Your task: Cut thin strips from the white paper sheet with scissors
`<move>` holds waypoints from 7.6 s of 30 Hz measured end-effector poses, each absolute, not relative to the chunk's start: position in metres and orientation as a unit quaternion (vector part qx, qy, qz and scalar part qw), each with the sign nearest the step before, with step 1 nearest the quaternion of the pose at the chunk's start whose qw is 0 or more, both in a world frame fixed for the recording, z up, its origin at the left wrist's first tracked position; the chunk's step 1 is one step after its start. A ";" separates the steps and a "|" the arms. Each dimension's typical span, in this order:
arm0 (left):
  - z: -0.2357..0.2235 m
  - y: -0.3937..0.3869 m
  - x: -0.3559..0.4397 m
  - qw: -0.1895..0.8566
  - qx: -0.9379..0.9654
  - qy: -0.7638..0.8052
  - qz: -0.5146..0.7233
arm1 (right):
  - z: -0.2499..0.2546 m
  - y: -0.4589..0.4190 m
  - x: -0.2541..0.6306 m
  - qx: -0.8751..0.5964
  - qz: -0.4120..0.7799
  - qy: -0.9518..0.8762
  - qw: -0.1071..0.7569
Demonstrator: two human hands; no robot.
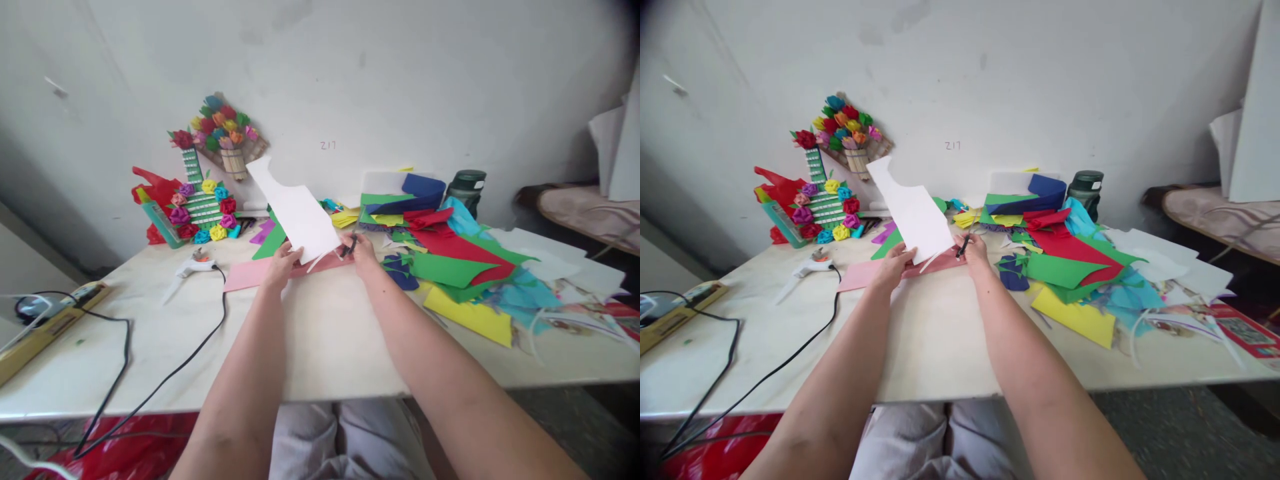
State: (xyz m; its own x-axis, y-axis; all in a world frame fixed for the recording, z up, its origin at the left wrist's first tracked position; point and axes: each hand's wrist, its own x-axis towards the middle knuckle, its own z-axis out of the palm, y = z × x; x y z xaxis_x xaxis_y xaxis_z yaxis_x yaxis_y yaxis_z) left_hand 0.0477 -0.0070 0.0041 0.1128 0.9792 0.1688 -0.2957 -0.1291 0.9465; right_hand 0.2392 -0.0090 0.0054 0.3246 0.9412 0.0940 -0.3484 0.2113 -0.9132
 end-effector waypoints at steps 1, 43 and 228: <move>0.004 -0.007 0.048 0.564 0.494 0.350 0.562 | 0.004 -0.009 0.239 -0.416 0.481 -0.364 0.680; 0.004 -0.006 0.069 0.602 0.233 0.323 0.692 | 0.009 -0.027 0.208 -0.426 0.476 -0.464 0.613; 0.001 0.009 0.036 0.592 0.216 0.294 0.718 | 0.021 -0.033 0.252 -0.426 0.491 -0.736 0.190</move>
